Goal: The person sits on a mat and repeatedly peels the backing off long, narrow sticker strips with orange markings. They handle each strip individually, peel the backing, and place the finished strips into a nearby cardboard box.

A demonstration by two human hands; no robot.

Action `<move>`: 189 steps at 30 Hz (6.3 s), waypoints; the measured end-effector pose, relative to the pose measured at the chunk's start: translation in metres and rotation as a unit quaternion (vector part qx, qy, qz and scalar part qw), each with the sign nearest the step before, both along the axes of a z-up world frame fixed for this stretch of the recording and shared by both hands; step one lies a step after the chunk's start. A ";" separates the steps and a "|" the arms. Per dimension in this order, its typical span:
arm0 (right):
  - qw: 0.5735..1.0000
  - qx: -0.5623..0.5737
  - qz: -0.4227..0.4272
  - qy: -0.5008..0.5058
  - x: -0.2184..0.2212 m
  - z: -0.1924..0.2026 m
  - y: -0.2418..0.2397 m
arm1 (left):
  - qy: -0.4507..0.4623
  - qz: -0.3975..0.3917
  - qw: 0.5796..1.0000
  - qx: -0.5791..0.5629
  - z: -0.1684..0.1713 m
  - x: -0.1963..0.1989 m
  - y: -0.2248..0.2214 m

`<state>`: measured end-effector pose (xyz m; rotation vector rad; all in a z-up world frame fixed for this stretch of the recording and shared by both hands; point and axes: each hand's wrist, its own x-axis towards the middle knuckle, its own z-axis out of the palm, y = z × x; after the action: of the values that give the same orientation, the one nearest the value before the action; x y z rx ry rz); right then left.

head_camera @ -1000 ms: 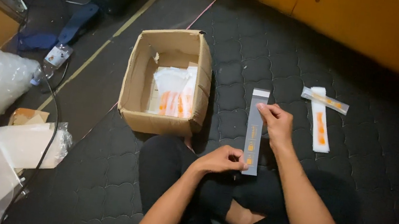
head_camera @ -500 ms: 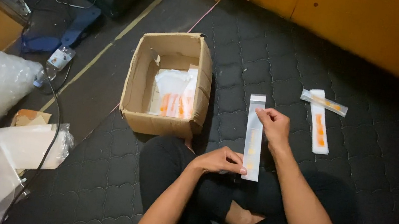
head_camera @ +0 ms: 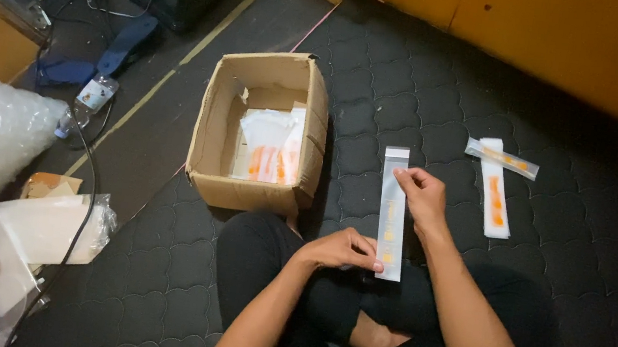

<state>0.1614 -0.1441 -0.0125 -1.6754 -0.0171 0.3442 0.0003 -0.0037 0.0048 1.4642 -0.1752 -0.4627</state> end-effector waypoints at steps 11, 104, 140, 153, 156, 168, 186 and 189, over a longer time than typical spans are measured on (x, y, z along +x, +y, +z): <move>1.000 0.013 0.014 -0.004 -0.003 0.008 0.001 | 0.010 0.006 1.000 0.009 0.004 0.001 -0.002; 0.939 0.137 0.188 0.253 -0.124 -0.051 -0.041 | 0.019 0.463 0.886 0.019 -0.046 0.144 0.038; 0.971 0.096 0.126 0.178 -0.083 -0.072 -0.053 | 0.064 0.412 0.904 0.096 -0.066 0.115 0.027; 0.865 -0.461 0.078 -0.184 0.165 -0.094 -0.125 | 0.115 0.378 0.913 0.104 -0.034 0.117 0.007; 0.859 -0.458 0.080 -0.213 0.174 -0.100 -0.131 | 0.156 0.339 0.897 0.238 -0.040 0.119 0.008; 0.862 -0.477 0.056 -0.164 0.217 -0.165 -0.159 | 0.187 0.240 0.900 0.313 -0.152 0.139 0.016; 0.915 -0.345 -0.202 -0.056 0.222 -0.100 -0.208 | 0.168 0.372 0.887 0.217 -0.226 0.308 -0.164; 0.915 -0.349 -0.192 -0.061 0.215 -0.087 -0.199 | 0.167 0.374 0.881 0.238 -0.197 0.332 -0.198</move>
<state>0.3761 -0.3429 -0.0999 -2.3499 0.3797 -0.0763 0.3327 -0.2013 -0.1927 1.7582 0.8160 -0.1055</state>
